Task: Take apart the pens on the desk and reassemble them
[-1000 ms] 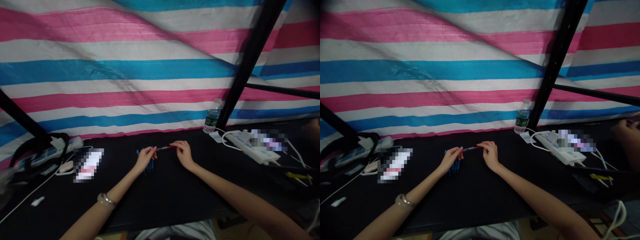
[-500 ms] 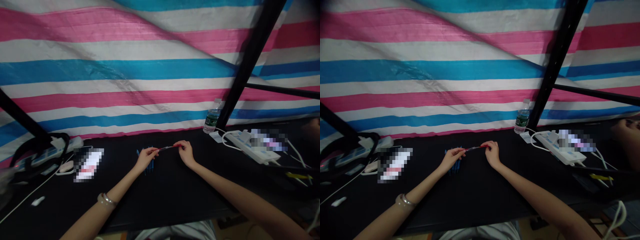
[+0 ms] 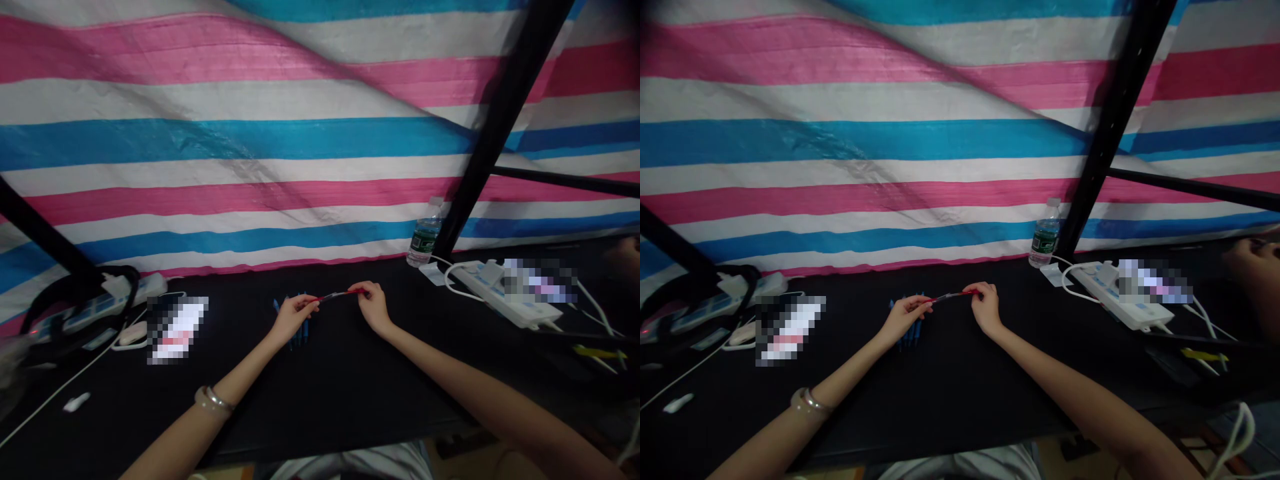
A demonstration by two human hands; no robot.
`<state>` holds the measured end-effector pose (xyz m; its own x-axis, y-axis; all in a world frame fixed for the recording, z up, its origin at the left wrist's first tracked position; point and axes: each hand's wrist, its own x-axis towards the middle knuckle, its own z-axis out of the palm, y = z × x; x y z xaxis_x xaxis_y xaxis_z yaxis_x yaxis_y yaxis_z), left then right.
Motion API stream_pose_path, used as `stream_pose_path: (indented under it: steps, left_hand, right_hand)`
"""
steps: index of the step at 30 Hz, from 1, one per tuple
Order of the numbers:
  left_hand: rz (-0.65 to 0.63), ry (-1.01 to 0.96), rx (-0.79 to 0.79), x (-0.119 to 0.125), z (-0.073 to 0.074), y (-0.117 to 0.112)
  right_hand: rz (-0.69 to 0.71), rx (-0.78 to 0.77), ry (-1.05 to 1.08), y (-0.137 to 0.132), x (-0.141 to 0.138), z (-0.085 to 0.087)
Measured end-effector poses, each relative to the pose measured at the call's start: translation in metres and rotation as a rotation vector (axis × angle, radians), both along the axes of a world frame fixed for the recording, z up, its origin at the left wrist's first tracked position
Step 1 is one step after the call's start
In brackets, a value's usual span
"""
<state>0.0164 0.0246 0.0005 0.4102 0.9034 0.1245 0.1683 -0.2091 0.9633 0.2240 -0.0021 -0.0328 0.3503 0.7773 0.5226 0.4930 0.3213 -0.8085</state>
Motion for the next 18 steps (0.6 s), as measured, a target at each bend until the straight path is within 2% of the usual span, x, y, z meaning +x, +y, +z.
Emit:
stream_pose_path:
  steps: [6, 10, 18]
  left_hand:
    - [-0.009, 0.007, 0.038, -0.0003, -0.0009, -0.0008]
    - [-0.005, 0.0, 0.061, -0.0008, -0.0043, 0.0012]
    - [0.045, -0.078, -0.071, 0.001, 0.0051, -0.0031]
  right_hand:
    - [0.013, -0.021, 0.04, 0.0017, -0.0002, -0.002]
    - [0.063, -0.045, 0.205, 0.0056, 0.0, -0.0039]
    - [0.224, -0.133, 0.455, 0.0025, -0.0064, 0.0027]
